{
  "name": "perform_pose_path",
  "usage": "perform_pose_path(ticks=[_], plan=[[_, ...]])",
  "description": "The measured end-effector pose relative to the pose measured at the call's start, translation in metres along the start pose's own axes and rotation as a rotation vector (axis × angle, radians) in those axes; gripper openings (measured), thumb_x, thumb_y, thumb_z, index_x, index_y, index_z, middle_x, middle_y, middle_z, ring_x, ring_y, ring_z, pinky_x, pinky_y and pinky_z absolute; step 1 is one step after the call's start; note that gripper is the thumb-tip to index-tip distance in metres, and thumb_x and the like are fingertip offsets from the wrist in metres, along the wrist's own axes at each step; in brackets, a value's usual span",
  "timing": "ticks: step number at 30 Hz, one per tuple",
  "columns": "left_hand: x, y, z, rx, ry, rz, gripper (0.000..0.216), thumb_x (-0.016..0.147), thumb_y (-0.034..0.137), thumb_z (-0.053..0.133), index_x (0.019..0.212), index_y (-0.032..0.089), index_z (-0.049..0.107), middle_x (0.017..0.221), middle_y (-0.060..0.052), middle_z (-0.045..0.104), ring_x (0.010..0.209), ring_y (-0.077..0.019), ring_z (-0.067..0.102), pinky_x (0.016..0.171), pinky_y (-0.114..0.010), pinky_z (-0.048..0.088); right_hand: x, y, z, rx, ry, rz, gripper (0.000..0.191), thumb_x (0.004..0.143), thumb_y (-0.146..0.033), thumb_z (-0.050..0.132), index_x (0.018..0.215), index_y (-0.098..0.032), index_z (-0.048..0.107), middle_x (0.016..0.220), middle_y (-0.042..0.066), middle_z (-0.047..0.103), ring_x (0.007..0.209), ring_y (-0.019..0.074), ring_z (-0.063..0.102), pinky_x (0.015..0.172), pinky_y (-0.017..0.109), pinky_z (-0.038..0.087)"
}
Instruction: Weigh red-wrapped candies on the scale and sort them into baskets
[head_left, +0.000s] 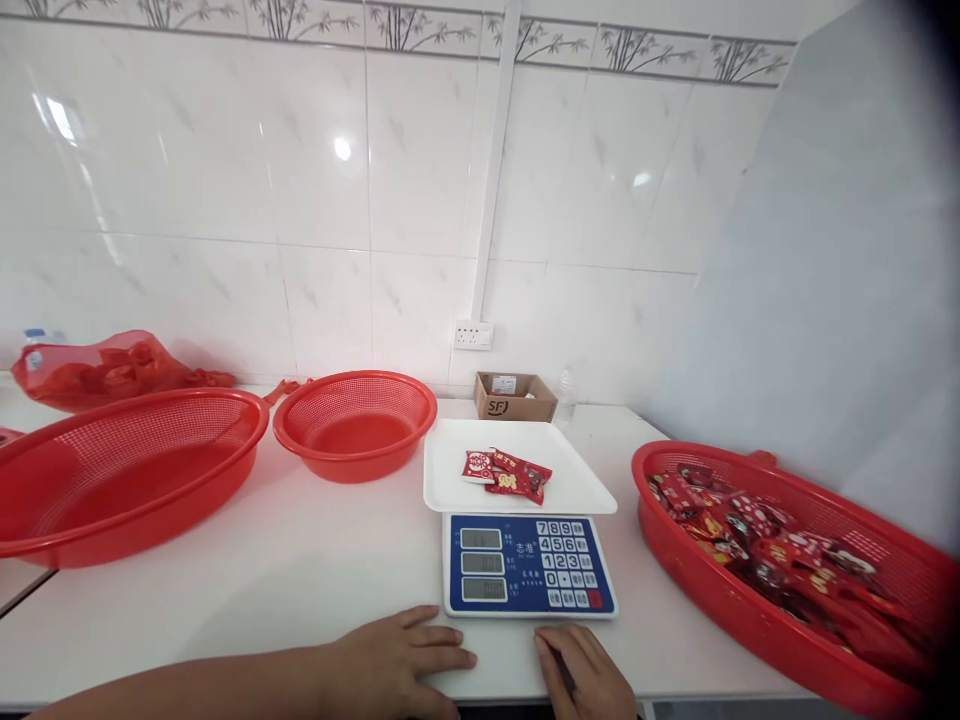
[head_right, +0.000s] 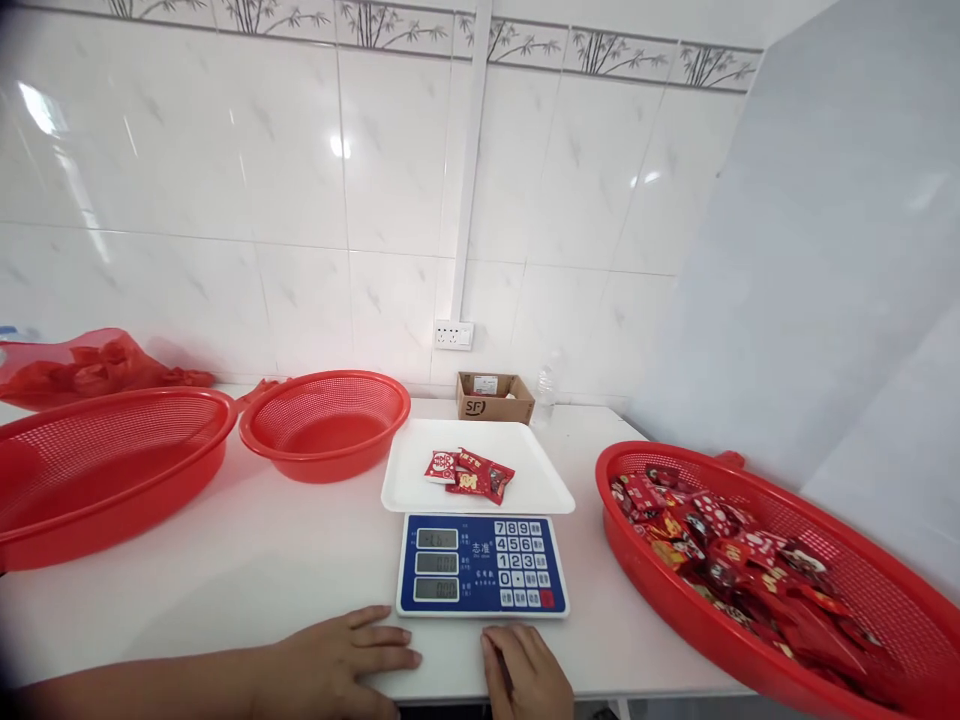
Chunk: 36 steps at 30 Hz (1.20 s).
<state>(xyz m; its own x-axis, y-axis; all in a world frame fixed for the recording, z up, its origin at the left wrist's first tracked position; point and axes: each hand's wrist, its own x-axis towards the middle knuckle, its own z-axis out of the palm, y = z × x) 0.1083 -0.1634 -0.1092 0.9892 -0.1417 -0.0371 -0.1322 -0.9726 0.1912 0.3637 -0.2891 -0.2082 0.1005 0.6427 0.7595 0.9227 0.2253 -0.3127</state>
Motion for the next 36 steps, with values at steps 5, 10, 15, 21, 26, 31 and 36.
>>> perform_pose_path(ticks=[5,10,15,21,26,31,36], plan=[[0.002,0.001,0.002,0.016,-0.032,-0.001,0.054,0.070,0.018,0.071,0.124,0.021,0.062,0.146,-0.014,0.050,0.132,-0.0346,0.047,0.110,-0.057,0.034,0.002,-0.004,0.000,-0.013,0.011,0.018,0.017,0.094,-0.026,0.051,0.087,-0.022,0.066,0.074,0.003,0.071,0.068,0.0189,0.069,0.063,0.028,0.056],[-0.001,0.000,0.008,0.076,0.188,0.122,0.047,0.081,0.019,0.060,0.127,0.019,0.055,0.131,-0.014,0.063,0.118,-0.0279,0.062,0.105,-0.045,0.045,0.016,-0.018,-0.016,0.011,-0.038,0.086,0.025,0.096,-0.027,0.045,0.084,-0.022,0.066,0.074,0.003,0.071,0.068,0.0169,0.070,0.061,0.025,0.057],[0.013,-0.011,-0.019,0.164,0.535,0.146,0.047,0.086,0.014,0.053,0.132,0.018,0.045,0.129,-0.014,0.065,0.117,-0.0232,0.061,0.105,-0.036,0.046,0.052,-0.019,-0.051,0.052,-0.138,0.169,0.024,0.096,-0.026,0.044,0.090,-0.020,0.066,0.078,0.005,0.072,0.068,0.0167,0.068,0.063,0.025,0.057],[0.063,-0.051,-0.084,0.092,0.427,-0.300,0.033,0.095,0.023,0.047,0.125,0.016,0.059,0.139,-0.014,0.056,0.136,-0.0320,0.041,0.109,-0.052,0.038,0.121,0.006,-0.064,-0.020,-0.215,0.205,0.025,0.094,-0.029,0.045,0.102,-0.020,0.067,0.100,0.012,0.070,0.098,0.0265,0.064,0.086,0.042,0.053],[0.092,-0.082,-0.104,-0.052,0.296,-0.357,0.039,0.095,0.027,0.050,0.133,0.021,0.055,0.141,-0.012,0.054,0.134,-0.0324,0.043,0.105,-0.050,0.044,0.172,0.017,-0.052,-0.042,-0.384,0.203,0.026,0.091,-0.021,0.050,0.109,-0.018,0.070,0.116,0.013,0.067,0.114,0.0275,0.057,0.100,0.047,0.045],[0.105,-0.101,-0.102,-0.138,0.265,-0.301,0.037,0.091,0.020,0.054,0.126,0.028,0.061,0.135,-0.007,0.058,0.130,-0.0312,0.047,0.102,-0.049,0.045,0.201,0.029,-0.032,-0.026,-0.584,0.196,0.032,0.085,-0.013,0.058,0.115,-0.017,0.070,0.125,0.013,0.064,0.120,0.0278,0.056,0.102,0.046,0.046],[0.111,-0.113,-0.110,-0.224,0.301,-0.277,0.028,0.089,0.009,0.048,0.099,0.025,0.069,0.127,-0.003,0.061,0.125,-0.0223,0.051,0.102,-0.037,0.046,0.216,0.042,-0.020,0.007,-0.654,0.209,0.043,0.083,-0.006,0.054,0.123,-0.020,0.065,0.131,0.011,0.061,0.124,0.0257,0.054,0.107,0.045,0.043]])
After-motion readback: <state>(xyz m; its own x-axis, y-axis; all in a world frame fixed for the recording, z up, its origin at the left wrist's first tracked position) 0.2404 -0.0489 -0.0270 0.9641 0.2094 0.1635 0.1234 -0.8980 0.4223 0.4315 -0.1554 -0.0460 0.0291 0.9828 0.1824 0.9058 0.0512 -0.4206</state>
